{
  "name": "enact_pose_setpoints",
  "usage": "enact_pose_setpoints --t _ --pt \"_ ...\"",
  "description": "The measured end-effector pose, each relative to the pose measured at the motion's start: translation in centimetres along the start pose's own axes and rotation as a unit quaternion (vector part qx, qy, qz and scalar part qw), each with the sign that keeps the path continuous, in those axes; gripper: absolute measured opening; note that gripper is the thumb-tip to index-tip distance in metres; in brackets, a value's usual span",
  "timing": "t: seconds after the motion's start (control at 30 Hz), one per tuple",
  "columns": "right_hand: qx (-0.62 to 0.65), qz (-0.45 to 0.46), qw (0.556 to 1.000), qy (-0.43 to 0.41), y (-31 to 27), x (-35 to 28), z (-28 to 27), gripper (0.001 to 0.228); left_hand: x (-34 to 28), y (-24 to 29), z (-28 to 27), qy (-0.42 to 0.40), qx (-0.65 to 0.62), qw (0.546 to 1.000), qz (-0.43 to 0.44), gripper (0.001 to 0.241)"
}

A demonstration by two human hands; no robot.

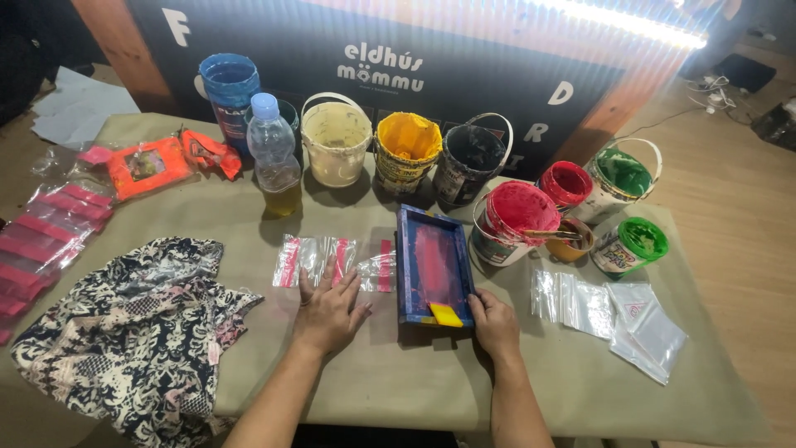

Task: The person uses a yellow squeegee to spread pink ink evenly across a blue screen printing frame. They then lift the frame and place it on a stack of printed items. Finally, the person wipes their hands with a patterned cloth.

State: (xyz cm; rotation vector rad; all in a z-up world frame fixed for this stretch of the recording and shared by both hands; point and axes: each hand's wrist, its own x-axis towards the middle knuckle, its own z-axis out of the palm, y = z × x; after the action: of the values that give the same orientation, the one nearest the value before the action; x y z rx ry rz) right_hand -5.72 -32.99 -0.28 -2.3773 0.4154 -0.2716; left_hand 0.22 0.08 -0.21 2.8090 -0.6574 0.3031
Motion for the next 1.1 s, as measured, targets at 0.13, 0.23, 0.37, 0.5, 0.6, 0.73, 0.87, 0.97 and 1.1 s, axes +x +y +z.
enact_pose_setpoints --t 0.13,0.23,0.37,0.5,0.6,0.73,0.87,0.97,1.1 --pt "-0.005 -0.005 1.000 -0.006 -0.1 0.0 -0.1 0.037 0.0 -0.2 0.7 0.015 0.007 1.000 0.005 0.058" --pt "0.004 -0.013 1.000 0.002 0.1 0.0 0.0 0.036 0.0 -0.3 0.8 0.014 0.012 1.000 0.005 0.059" --pt "0.020 -0.041 0.999 0.010 -0.3 -0.3 0.1 0.034 -0.1 0.5 -1.5 0.026 -0.004 1.000 -0.012 0.057" --pt "0.040 -0.111 0.992 -0.047 0.4 -0.5 0.2 0.029 0.0 -0.7 1.0 0.187 0.006 0.981 -0.040 0.045" --pt "0.047 -0.136 0.980 -0.137 -0.3 -1.9 -1.6 0.033 0.2 -1.1 1.9 0.280 -0.008 0.960 -0.022 0.037" --pt "0.068 -0.101 0.970 -0.210 0.9 -4.7 -4.2 0.031 0.2 -1.2 1.7 0.280 -0.013 0.959 -0.033 0.041" --pt "0.079 -0.032 0.975 -0.207 3.0 -5.8 -5.3 0.033 -0.1 -0.5 0.6 0.242 -0.076 0.965 -0.061 0.038" --pt "0.080 -0.044 0.977 -0.192 2.6 -6.1 -5.0 0.031 -0.2 -0.3 0.4 0.253 -0.086 0.961 -0.066 0.037" --pt "0.027 -0.138 0.972 -0.189 -0.9 -6.0 -3.2 0.030 -0.3 -2.3 1.7 0.290 -0.054 0.950 -0.103 0.034"
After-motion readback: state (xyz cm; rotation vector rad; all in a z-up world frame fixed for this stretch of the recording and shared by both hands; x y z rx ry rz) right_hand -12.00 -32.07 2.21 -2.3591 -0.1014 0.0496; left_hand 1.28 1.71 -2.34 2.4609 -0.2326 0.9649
